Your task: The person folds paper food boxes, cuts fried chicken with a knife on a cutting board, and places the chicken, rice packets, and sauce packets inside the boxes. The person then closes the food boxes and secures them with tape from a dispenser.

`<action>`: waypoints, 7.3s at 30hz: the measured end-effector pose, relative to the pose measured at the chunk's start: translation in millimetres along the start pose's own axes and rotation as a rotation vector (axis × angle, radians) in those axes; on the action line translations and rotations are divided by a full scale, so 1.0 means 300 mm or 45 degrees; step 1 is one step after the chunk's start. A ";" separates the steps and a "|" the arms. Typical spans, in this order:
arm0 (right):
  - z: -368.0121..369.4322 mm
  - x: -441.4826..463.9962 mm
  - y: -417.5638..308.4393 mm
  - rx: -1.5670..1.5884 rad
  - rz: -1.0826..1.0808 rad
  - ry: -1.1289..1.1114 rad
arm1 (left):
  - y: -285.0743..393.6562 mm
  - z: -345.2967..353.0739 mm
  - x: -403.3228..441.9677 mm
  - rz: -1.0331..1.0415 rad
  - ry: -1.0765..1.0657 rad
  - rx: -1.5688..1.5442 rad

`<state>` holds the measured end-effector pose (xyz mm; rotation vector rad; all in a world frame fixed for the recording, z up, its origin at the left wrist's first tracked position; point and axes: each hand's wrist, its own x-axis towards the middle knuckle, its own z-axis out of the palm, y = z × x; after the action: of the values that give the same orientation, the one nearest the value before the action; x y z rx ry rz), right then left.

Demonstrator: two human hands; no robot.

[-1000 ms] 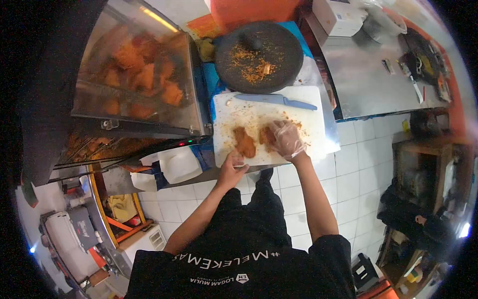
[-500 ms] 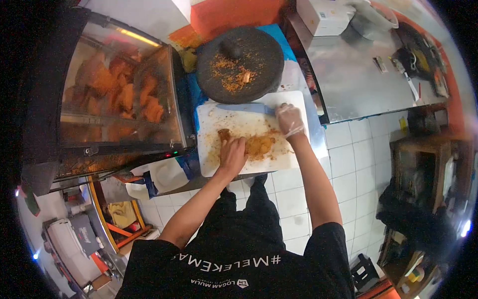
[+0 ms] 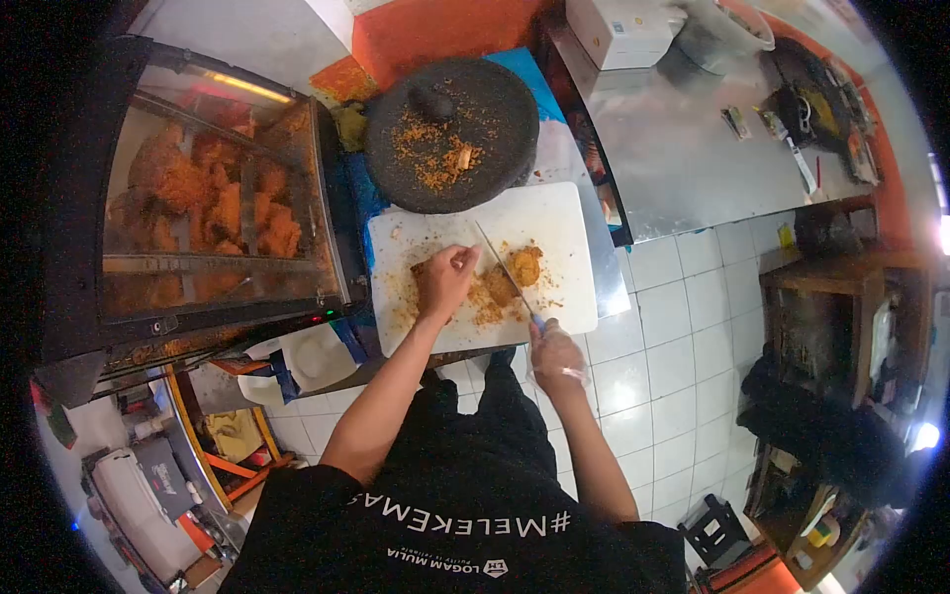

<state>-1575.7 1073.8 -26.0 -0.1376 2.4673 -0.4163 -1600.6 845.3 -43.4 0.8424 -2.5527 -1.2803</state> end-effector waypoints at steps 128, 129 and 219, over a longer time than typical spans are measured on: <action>0.377 0.058 -0.186 -0.106 -0.346 -0.073 | -0.349 -0.100 0.036 -0.193 0.017 -0.035; 0.362 0.090 -0.203 -0.114 -0.381 -0.034 | -0.332 -0.111 0.084 -0.152 0.008 0.061; 0.553 -0.109 -0.874 0.292 -1.407 0.174 | -0.915 -0.838 -1.048 -0.707 -0.257 -0.465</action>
<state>-1450.0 788.8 -46.6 -1.4250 2.2247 -1.1694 -1131.5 716.5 -69.6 1.4531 -2.1703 -1.9993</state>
